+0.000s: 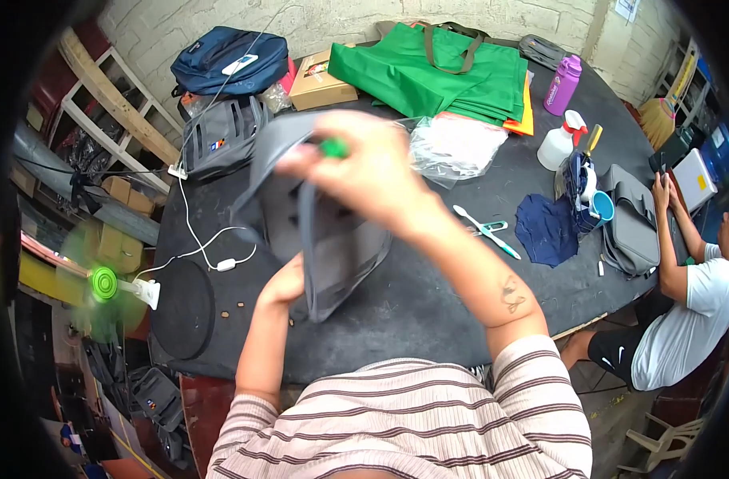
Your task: The recorder is trimming loose threads and cleaning a grey textile bag using a small tool, a toothbrush, and a lighter.
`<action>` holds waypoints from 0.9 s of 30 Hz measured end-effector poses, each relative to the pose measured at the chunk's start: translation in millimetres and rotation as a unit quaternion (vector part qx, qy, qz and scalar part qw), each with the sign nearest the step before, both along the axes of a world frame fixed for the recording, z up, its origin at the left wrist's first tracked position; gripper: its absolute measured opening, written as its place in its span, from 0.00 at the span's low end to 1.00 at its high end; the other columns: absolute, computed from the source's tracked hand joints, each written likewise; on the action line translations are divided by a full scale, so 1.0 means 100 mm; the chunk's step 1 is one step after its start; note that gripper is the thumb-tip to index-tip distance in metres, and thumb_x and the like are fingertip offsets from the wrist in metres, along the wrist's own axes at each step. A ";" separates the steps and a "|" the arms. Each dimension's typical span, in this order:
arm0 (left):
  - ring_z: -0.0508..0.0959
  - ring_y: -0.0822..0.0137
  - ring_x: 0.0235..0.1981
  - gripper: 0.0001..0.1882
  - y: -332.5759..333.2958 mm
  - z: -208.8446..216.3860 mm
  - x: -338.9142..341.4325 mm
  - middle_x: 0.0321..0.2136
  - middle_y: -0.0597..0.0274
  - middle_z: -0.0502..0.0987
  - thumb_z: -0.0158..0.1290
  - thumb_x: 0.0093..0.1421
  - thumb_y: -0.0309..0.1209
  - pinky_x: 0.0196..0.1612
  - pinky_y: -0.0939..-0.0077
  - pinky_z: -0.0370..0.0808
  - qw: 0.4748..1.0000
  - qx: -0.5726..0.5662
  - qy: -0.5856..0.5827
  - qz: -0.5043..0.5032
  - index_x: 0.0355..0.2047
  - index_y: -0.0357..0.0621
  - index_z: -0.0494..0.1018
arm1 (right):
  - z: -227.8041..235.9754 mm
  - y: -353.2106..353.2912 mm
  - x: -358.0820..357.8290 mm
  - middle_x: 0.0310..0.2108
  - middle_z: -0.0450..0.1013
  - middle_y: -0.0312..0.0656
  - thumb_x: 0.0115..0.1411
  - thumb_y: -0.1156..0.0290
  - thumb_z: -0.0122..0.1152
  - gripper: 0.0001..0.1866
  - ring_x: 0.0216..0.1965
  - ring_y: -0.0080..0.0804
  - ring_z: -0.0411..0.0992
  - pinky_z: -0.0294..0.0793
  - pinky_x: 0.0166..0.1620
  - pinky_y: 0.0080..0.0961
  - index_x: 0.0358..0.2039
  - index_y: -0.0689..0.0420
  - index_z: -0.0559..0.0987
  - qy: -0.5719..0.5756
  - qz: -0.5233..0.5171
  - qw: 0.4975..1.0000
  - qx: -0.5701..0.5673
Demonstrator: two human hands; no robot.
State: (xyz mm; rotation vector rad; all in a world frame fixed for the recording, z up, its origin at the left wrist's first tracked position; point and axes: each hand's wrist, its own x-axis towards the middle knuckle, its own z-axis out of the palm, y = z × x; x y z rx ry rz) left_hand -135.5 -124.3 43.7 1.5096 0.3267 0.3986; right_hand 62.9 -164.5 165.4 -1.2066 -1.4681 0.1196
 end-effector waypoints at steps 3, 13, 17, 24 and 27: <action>0.65 0.71 0.55 0.24 0.07 0.10 0.25 0.54 0.62 0.65 0.46 0.64 0.34 0.58 0.73 0.62 0.991 0.065 -0.111 0.033 0.59 0.39 0.60 | 0.03 -0.24 -0.62 0.26 0.71 0.40 0.40 0.71 0.70 0.13 0.33 0.38 0.73 0.72 0.33 0.31 0.28 0.55 0.76 -0.181 0.180 0.967 -0.025; 0.78 0.52 0.39 0.20 0.26 0.44 0.27 0.37 0.38 0.74 0.45 0.63 0.45 0.45 0.61 0.76 0.962 -0.125 -0.237 -0.055 0.37 0.37 0.64 | -0.28 0.29 0.53 0.36 0.75 0.31 0.60 0.56 0.58 0.17 0.35 0.15 0.67 0.66 0.35 0.16 0.39 0.58 0.79 0.162 0.118 0.964 -0.174; 0.73 0.50 0.49 0.30 0.28 0.38 0.40 0.49 0.46 0.70 0.38 0.66 0.46 0.56 0.58 0.67 0.926 -0.146 -0.340 -0.075 0.56 0.30 0.58 | -0.36 0.35 0.53 0.21 0.72 0.27 0.58 0.52 0.61 0.19 0.22 0.12 0.65 0.63 0.27 0.13 0.26 0.57 0.79 0.238 0.195 0.906 -0.290; 0.48 0.46 0.67 0.43 0.06 0.35 0.58 0.65 0.45 0.51 0.35 0.63 0.59 0.63 0.49 0.53 0.816 -0.321 -0.434 -0.205 0.63 0.33 0.51 | -0.58 0.49 0.36 0.16 0.67 0.32 0.55 0.53 0.64 0.22 0.22 0.15 0.63 0.65 0.27 0.22 0.18 0.60 0.75 0.195 0.098 0.954 -0.204; 0.55 0.45 0.64 0.42 0.20 0.23 0.62 0.60 0.44 0.60 0.37 0.61 0.60 0.62 0.49 0.57 0.832 -0.292 -0.438 -0.173 0.58 0.31 0.60 | -0.74 0.45 0.32 0.19 0.67 0.40 0.54 0.57 0.65 0.21 0.25 0.24 0.65 0.66 0.31 0.24 0.25 0.65 0.73 0.117 -0.034 0.992 -0.029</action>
